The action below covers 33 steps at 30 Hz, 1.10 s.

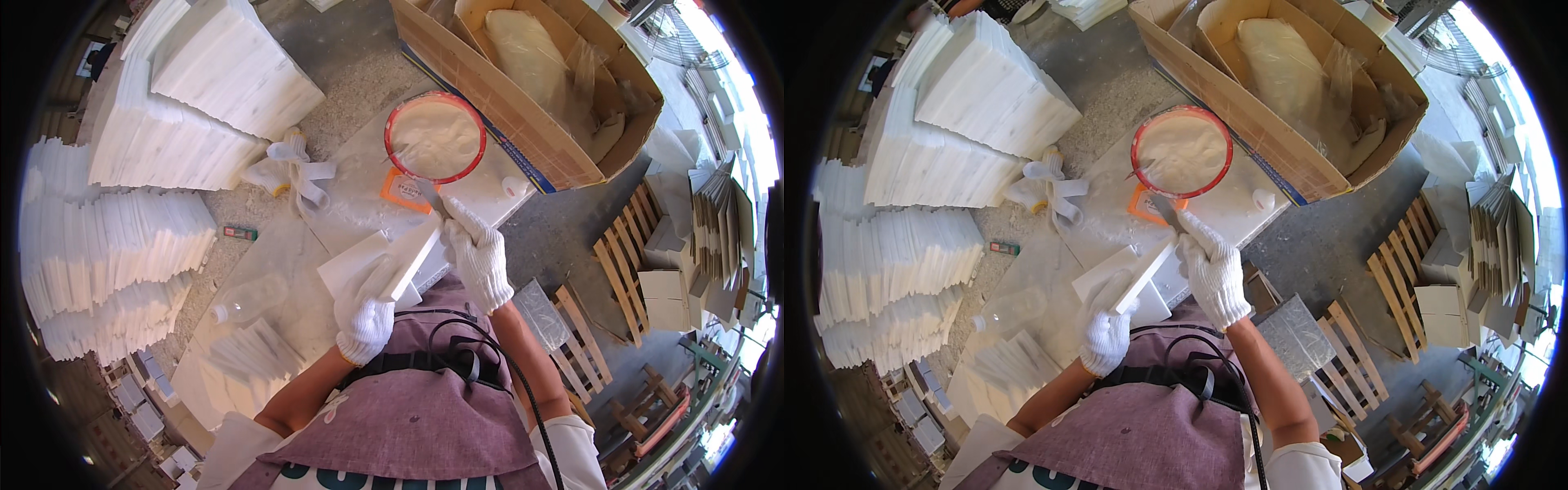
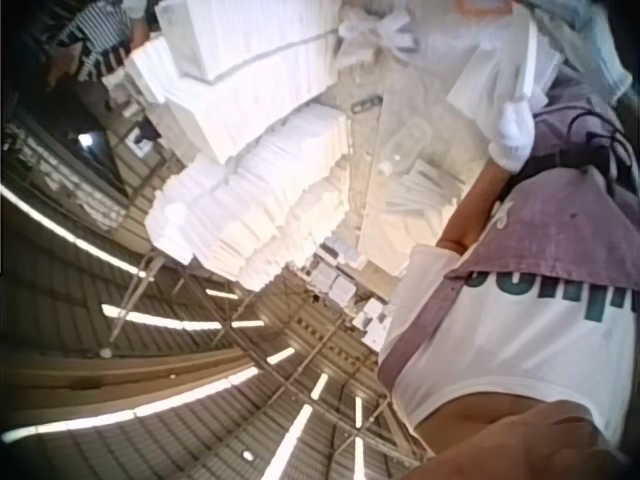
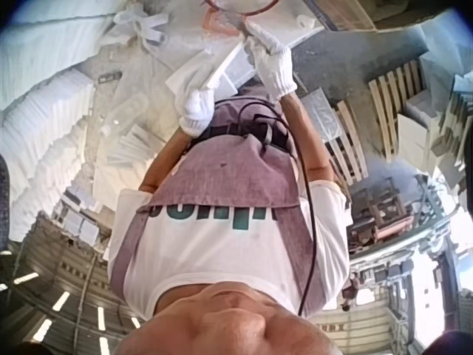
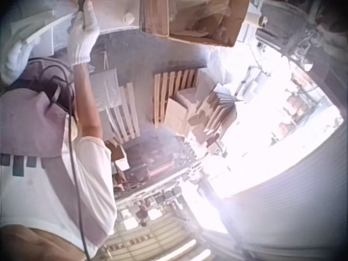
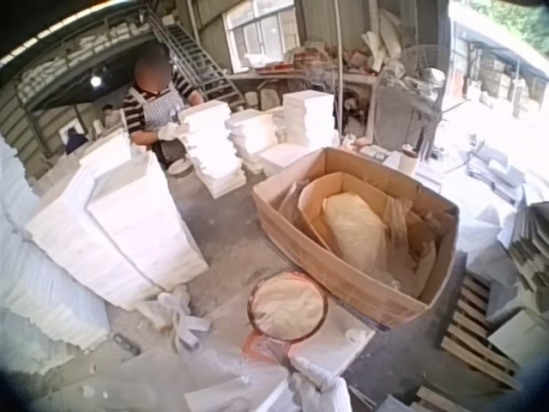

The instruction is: The person applies a white paste from a red-rimmed container onto the edges of white foam sheets using a small metal spatula. They handle each sheet individually, spread the paste along the edges, and place the treated sheets into a cardboard box.

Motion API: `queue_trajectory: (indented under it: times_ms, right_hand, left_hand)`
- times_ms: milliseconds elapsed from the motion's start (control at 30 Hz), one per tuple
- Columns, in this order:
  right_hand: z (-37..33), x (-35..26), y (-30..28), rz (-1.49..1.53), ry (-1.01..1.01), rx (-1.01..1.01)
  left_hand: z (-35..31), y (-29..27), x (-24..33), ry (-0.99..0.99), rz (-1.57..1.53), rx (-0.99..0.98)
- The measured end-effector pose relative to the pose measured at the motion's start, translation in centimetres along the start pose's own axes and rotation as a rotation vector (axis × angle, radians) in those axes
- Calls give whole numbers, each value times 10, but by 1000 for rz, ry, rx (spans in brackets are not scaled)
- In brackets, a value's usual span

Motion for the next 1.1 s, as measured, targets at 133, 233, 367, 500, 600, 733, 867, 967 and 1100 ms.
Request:
queue_trajectory:
  times_ms: [133,233,367,500,600,733,867,967,1100]
  right_hand:
    - [-16,-12,10,-36,-51,-93]
    - [-17,-14,13,-70,-36,-131]
    - [1,-6,3,-1,-39,-78]
    - [-20,-12,20,-21,-42,-161]
    - [2,-7,6,61,18,-69]
    - [-21,-14,27,20,-15,-216]
    - [-41,-10,40,101,15,-429]
    - [-27,-4,14,112,-55,-206]
    - [-13,1,1,16,-60,-49]
  left_hand:
    - [0,3,-10,-112,-9,-69]
    - [2,0,-5,-70,-37,-58]
    - [-2,0,-4,-25,40,-59]
    - [1,-1,-5,-59,-92,-19]
    - [10,-5,15,55,91,-49]
    - [-3,-1,-8,-72,-166,-12]
    - [8,-6,2,-89,-239,9]
    - [-1,-9,-13,-124,-89,-21]
    - [-10,-9,-32,-213,-211,9]
Point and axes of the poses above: each hand's wrist, its own z-axis towards the middle knuckle, its own y-axis out of the palm, x = y × z, the point moved 8 cm from there along z, towards the middle knuckle, and after that the axes turned 3 degrees about -x, right-handed, at the moved point
